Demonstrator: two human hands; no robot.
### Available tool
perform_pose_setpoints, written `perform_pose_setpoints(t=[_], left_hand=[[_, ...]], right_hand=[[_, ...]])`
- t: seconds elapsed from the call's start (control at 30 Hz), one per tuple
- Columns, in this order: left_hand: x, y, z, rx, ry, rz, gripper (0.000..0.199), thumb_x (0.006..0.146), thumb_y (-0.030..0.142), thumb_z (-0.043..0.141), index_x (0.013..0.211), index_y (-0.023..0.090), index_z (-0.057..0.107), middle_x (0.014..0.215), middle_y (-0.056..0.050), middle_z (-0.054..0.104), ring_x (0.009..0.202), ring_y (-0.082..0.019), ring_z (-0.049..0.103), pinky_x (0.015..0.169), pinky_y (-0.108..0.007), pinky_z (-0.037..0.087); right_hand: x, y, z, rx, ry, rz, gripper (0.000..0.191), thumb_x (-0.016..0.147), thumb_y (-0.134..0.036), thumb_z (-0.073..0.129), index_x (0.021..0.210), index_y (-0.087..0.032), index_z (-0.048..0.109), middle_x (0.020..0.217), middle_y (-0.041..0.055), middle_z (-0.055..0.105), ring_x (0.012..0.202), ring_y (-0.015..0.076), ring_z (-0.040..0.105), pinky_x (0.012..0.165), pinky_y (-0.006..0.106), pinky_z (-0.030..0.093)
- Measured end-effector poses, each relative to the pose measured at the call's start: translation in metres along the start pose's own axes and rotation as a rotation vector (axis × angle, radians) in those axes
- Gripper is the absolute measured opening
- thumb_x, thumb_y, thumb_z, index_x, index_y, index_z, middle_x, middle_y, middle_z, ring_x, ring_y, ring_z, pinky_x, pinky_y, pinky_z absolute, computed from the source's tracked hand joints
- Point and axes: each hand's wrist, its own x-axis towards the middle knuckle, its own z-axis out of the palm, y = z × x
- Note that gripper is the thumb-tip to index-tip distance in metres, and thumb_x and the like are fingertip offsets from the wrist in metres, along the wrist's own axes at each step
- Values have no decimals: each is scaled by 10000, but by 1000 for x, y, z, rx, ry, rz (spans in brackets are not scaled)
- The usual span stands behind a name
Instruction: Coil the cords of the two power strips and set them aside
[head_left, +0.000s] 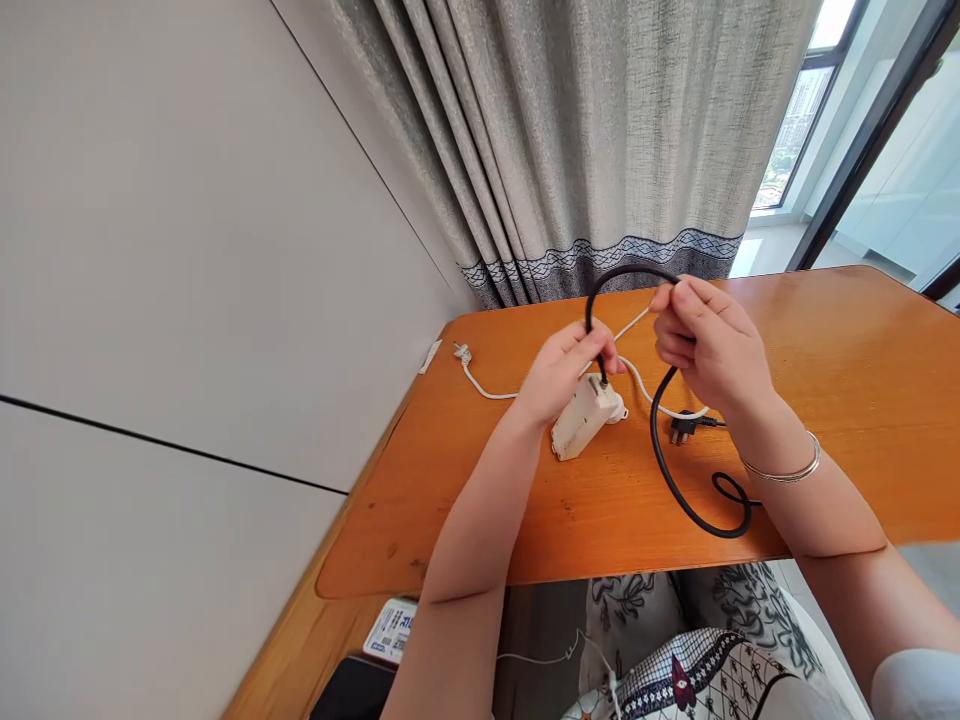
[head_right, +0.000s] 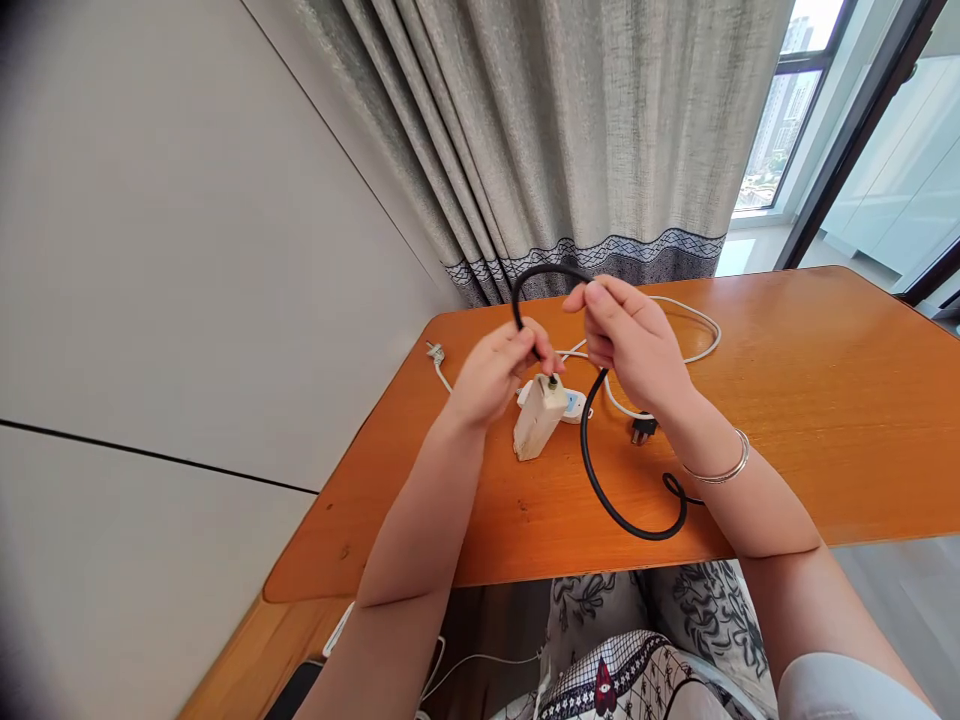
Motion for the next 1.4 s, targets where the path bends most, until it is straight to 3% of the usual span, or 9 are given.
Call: perform_pose_setpoints(t=[0.13, 0.33, 0.57, 0.73, 0.83, 0.93, 1.07, 1.23, 1.4], left_hand=[[3, -8, -3, -23, -131, -60, 506, 789, 625, 674, 633, 174, 507, 564, 36, 476, 556, -112, 563, 608, -257, 495], [-10, 23, -8, -335, 61, -154, 487, 937, 431, 579, 584, 179, 357, 502, 82, 276, 377, -35, 247, 389, -154, 306], [-9, 42, -10, -698, 387, -42, 422, 1048, 305, 317, 639, 198, 315, 497, 72, 238, 359, -61, 212, 342, -154, 233], [0, 41, -20, -730, 614, 130, 401, 1050, 267, 321, 669, 192, 423, 486, 67, 362, 360, -45, 295, 376, -154, 280], [4, 38, -23, -647, 815, 221, 379, 1045, 288, 359, 709, 193, 507, 561, 46, 538, 422, -34, 435, 444, -151, 342], [5, 34, -24, -545, 911, 296, 352, 1038, 286, 390, 751, 192, 571, 726, 20, 686, 582, -40, 595, 533, -160, 395], [5, 23, -24, -321, 885, 371, 322, 1027, 299, 418, 787, 183, 600, 839, 1, 742, 766, -72, 686, 662, -188, 462], [5, 11, -19, -45, 724, 384, 350, 902, 538, 594, 864, 192, 633, 1003, -45, 757, 996, -172, 723, 867, -261, 535], [-1, 11, -7, -112, 479, 205, 316, 885, 497, 638, 822, 189, 615, 1061, -74, 755, 1082, -240, 708, 963, -357, 546]], right_hand=[[5, -4, -12, -46, 93, -59, 329, 889, -535, 629, 824, -219, 566, 582, -80, 235, 441, 63, 246, 391, 199, 233], [20, 19, -22, -132, 76, -82, 283, 883, -488, 653, 929, -229, 547, 605, -85, 327, 455, 60, 314, 416, 202, 315], [11, 50, -2, -307, -444, 304, 237, 932, -204, 540, 1152, -186, 453, 662, -78, 523, 582, 94, 584, 585, 231, 489], [7, 56, 1, -406, -538, 366, 467, 945, -162, 496, 1351, -159, 264, 747, -60, 557, 594, 107, 600, 596, 253, 501], [7, 49, -1, -663, -625, 374, 523, 943, -142, 480, 1412, -133, 247, 828, 0, 620, 618, 125, 614, 624, 273, 502], [2, 37, -2, -1176, -737, 299, 348, 926, -121, 490, 1274, -119, 506, 927, 109, 689, 742, 191, 663, 651, 293, 459], [-6, 18, -2, -1518, -639, 116, 264, 980, -176, 425, 1099, -135, 658, 929, 141, 726, 795, 239, 671, 618, 295, 372], [-15, -5, -4, -1230, -470, -252, 314, 1012, -386, 468, 1080, -175, 691, 806, 55, 715, 683, 151, 609, 601, 250, 330], [-21, -9, -3, -996, -579, -461, 334, 1024, -389, 451, 1063, -177, 707, 762, 28, 699, 646, 114, 583, 613, 231, 357]])
